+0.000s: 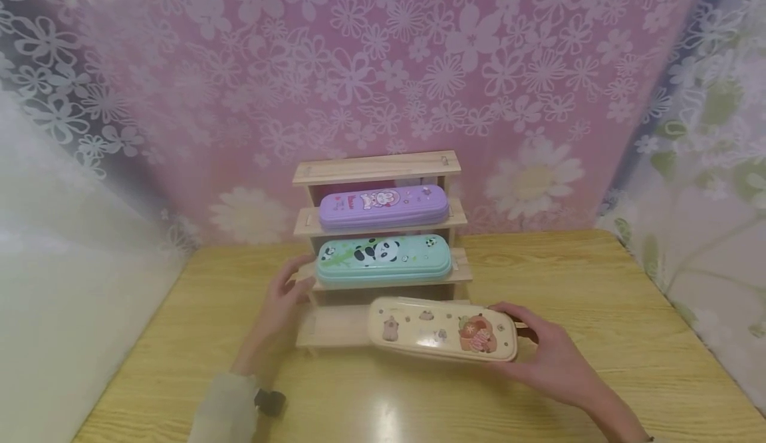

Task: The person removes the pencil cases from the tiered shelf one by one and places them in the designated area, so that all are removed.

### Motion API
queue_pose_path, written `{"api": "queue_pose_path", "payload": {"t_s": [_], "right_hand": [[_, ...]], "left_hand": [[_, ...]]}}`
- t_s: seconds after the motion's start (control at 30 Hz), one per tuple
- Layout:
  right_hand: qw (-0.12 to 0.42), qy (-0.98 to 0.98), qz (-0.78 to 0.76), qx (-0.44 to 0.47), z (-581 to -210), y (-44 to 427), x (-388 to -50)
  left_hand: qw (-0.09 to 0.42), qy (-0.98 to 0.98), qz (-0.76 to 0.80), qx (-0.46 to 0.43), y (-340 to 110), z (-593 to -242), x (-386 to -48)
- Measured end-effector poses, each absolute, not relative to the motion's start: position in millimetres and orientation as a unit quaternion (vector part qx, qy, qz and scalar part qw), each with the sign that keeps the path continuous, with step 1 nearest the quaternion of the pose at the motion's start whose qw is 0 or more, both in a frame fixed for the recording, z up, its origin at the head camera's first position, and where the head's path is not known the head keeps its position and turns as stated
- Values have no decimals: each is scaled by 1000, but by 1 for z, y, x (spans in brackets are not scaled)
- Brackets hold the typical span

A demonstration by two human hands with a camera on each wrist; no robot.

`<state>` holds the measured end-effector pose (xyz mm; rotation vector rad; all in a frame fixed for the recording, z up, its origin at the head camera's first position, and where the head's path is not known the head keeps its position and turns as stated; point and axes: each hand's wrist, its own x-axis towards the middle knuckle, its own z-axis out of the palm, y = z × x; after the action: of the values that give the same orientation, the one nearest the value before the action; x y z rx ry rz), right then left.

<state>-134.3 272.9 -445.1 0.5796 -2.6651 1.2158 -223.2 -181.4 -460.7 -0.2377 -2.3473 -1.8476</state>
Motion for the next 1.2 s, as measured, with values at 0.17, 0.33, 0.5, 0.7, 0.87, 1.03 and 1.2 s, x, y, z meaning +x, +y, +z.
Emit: {"api": "queue_pose_path", "payload": {"t_s": [0.17, 0.33, 0.5, 0.7, 0.87, 1.03, 1.2], "right_hand": [[76, -885, 411, 204, -446, 299, -132], [72, -885, 413, 204, -446, 322, -128], [85, -883, 420, 192, -451, 343, -125], [101, -887, 419, 166, -451, 366, -122], [116, -890, 417, 140, -452, 381, -120], [120, -892, 419, 118, -451, 393, -119], [139, -889, 424, 98, -451, 400, -119]], "left_hand": [[74, -781, -615, -79, -182, -463, -224], [72, -779, -618, -82, -182, -464, -224], [70, -777, -619, -85, -181, -463, -223], [70, -779, -618, -82, -182, -465, -223], [68, -780, -618, -75, -182, -467, -223], [70, -782, -614, -78, -181, -466, -222], [71, -782, -614, -80, -180, -465, -222]]}}
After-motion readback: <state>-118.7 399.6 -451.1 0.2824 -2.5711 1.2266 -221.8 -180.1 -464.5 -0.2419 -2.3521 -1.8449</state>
